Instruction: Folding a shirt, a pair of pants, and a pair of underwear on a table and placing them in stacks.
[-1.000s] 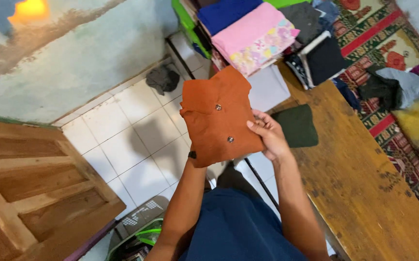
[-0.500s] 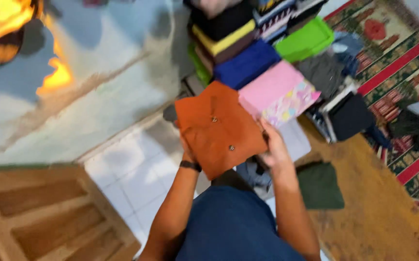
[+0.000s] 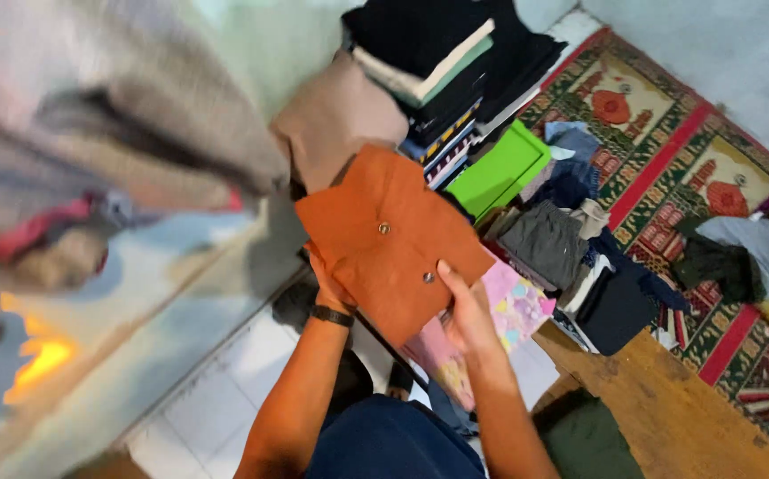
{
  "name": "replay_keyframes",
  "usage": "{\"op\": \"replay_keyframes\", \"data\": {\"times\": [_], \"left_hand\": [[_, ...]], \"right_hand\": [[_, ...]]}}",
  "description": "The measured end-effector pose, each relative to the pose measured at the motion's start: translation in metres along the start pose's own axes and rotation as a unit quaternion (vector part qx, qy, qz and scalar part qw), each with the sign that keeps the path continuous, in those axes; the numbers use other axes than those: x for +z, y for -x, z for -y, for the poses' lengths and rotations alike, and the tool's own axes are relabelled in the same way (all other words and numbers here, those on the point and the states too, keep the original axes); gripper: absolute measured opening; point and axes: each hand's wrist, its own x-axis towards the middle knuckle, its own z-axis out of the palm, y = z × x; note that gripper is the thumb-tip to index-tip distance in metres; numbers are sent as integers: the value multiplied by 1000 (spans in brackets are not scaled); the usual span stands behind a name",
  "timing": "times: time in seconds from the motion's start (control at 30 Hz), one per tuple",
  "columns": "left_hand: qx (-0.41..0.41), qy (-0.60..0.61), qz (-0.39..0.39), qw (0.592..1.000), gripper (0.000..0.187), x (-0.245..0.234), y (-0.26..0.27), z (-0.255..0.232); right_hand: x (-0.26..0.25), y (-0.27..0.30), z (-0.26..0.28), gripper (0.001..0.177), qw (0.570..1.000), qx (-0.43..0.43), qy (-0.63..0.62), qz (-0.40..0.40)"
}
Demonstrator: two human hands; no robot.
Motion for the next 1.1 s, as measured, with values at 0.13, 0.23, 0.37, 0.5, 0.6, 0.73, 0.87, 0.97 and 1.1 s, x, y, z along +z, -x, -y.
{"op": "replay_keyframes", "data": {"times": [0.13, 0.23, 0.37, 0.5, 0.6, 0.73, 0.87, 0.97, 1.1], "left_hand": [[30, -197, 112, 973, 81, 10, -120, -36], [76, -321, 203, 922, 73, 67, -228, -66], [-140, 94, 163, 972, 80, 123, -336, -80], [-123, 136, 222, 958, 82, 168, -382, -94], [-165, 141, 194, 957, 78, 189, -380, -107], [-149, 90, 160, 972, 72, 164, -388, -99], [-135, 62, 183, 972, 68, 160, -397, -93], [-186, 76, 178, 963, 69, 167, -394, -93], [-189, 69, 148, 968, 68, 158, -398, -86]], "right_hand": [[36, -84, 45, 57, 997, -53, 26, -47], [87, -155, 105, 54, 994, -101, 28, -22], [133, -247, 165, 51, 992, -125, 5, 23], [144, -325, 191, 46, 991, -118, -47, 45], [140, -355, 188, 42, 992, -95, -69, 45], [131, -359, 171, 37, 994, -65, -74, 41], [130, -352, 177, 39, 997, -59, -56, -2], [130, -348, 183, 38, 997, -58, -29, -31], [142, -337, 197, 37, 995, -59, 33, -74]]}}
